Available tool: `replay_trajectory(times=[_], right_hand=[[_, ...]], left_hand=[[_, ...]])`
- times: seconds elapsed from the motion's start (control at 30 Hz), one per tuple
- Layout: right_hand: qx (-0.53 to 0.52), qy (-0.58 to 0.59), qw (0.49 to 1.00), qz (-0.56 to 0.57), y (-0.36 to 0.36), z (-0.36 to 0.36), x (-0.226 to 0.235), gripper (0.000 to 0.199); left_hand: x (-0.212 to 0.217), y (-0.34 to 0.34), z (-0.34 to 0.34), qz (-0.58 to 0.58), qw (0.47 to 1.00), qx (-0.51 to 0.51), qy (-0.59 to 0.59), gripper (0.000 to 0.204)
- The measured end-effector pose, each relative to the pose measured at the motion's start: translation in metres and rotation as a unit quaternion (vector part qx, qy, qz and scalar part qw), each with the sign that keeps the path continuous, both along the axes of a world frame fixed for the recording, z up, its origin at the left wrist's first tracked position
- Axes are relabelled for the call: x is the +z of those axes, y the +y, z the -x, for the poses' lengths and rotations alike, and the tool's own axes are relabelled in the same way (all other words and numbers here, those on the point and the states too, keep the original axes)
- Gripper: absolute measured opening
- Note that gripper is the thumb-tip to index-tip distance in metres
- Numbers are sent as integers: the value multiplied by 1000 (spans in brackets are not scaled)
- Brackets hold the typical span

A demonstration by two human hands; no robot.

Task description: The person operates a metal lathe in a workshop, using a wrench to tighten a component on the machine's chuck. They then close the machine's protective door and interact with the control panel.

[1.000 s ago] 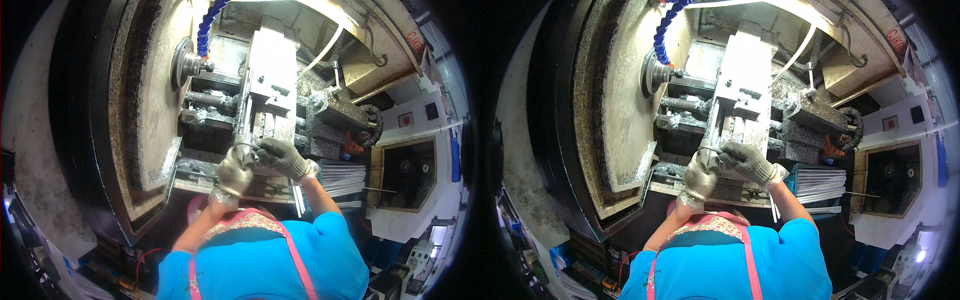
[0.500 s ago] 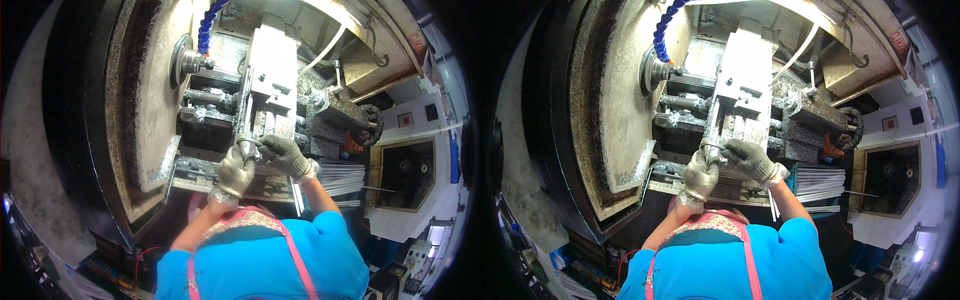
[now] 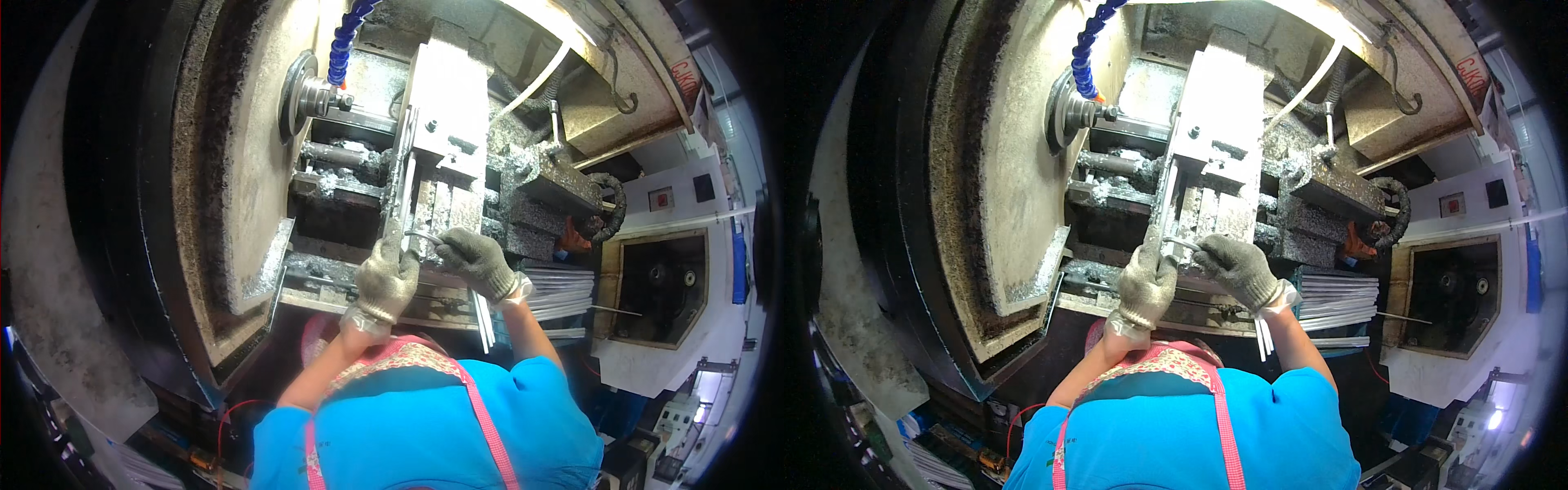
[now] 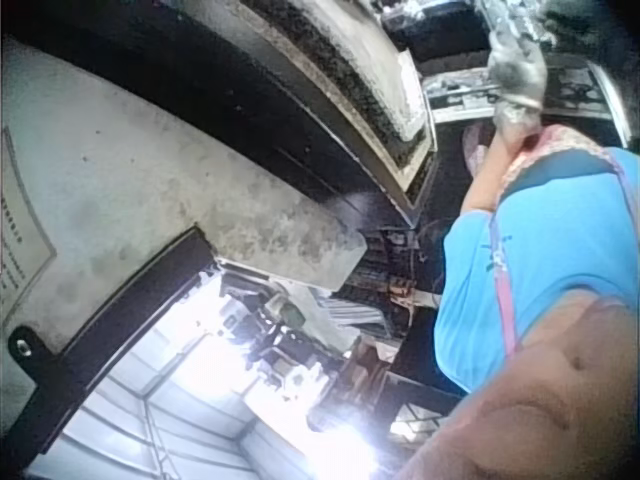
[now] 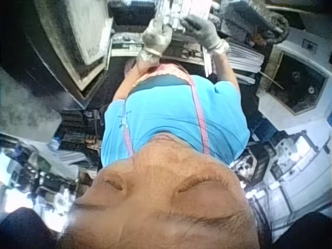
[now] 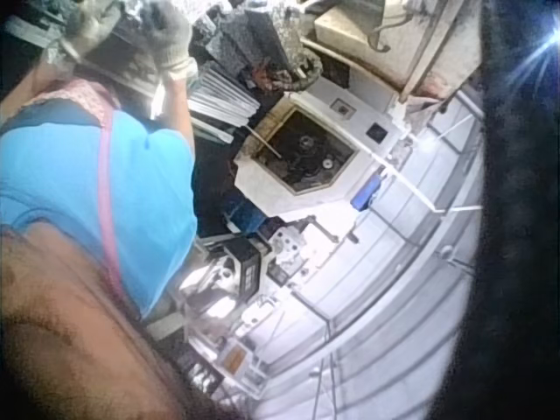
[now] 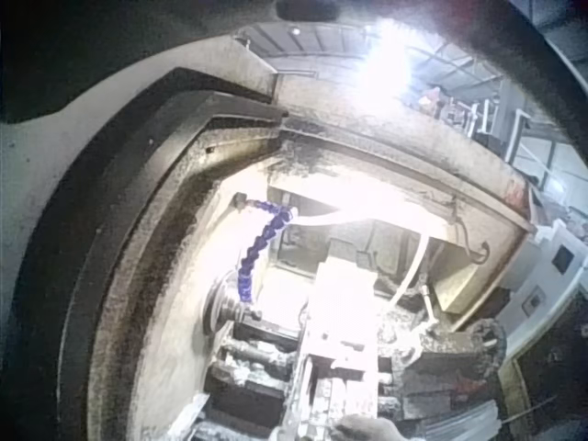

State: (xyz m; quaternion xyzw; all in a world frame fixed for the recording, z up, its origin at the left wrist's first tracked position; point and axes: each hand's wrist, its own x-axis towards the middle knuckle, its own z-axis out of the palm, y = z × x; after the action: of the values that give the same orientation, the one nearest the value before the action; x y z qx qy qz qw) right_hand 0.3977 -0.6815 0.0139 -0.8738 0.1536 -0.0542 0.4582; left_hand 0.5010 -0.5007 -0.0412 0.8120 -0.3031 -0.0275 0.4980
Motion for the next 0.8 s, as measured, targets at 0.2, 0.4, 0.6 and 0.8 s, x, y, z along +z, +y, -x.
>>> replay_trajectory(times=[0.2,0.4,0.6,0.8], right_hand=[[38,-25,989,140,22,-3,15,21],[-5,29,981,-194,31,-5,31,22],[1,54,977,-207,31,-10,32,27],[-49,71,995,45,14,-7,8,21]], left_hand=[[-3,0,-1,17,999,6,-33,68],[-3,-1,-1,-19,1000,4,17,38],[15,1,0,-37,999,8,38,32],[7,-3,-1,16,999,24,-38,47]])
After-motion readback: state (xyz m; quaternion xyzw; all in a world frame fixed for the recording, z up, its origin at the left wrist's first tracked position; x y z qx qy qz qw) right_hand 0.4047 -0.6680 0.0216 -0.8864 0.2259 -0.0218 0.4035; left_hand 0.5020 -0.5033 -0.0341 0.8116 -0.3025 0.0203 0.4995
